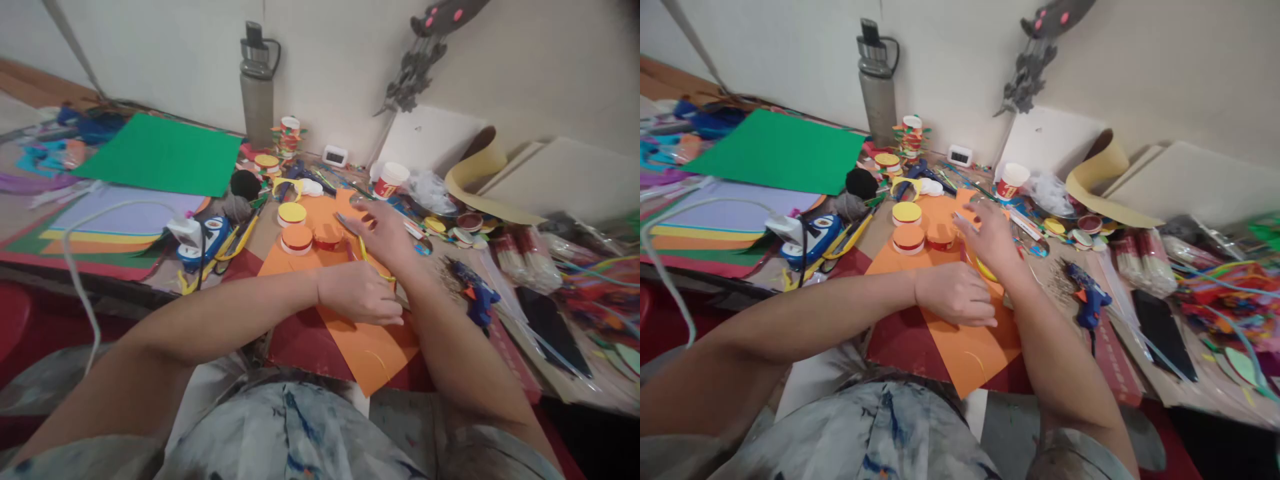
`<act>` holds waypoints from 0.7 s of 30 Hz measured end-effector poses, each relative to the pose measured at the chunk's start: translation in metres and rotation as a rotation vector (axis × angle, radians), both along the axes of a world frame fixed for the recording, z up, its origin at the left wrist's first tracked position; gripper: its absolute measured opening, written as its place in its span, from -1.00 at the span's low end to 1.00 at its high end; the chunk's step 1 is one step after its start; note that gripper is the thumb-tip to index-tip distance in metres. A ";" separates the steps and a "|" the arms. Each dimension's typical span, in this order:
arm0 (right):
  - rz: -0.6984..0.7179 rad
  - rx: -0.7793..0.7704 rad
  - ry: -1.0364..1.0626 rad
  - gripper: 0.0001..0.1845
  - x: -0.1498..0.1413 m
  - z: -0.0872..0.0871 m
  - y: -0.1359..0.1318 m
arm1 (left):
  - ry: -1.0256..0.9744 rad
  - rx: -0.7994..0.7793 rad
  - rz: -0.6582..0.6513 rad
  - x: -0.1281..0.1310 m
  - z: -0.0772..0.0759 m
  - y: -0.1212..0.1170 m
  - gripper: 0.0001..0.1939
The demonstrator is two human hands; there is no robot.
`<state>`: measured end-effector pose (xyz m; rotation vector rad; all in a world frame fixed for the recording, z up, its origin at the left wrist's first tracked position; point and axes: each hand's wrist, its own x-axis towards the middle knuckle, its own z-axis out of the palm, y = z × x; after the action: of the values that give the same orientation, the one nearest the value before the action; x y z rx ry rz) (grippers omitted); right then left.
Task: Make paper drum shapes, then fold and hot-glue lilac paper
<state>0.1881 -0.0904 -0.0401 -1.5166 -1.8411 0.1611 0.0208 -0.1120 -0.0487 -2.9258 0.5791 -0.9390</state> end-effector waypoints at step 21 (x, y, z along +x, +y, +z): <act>-0.059 -0.317 -0.378 -0.63 -0.025 0.007 -0.008 | -0.071 0.007 -0.025 -0.005 0.003 0.000 -0.51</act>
<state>0.1627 -0.0986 -0.0330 -1.9241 -2.1371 0.1515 0.0160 -0.1121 -0.0453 -2.8719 0.6154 -1.0362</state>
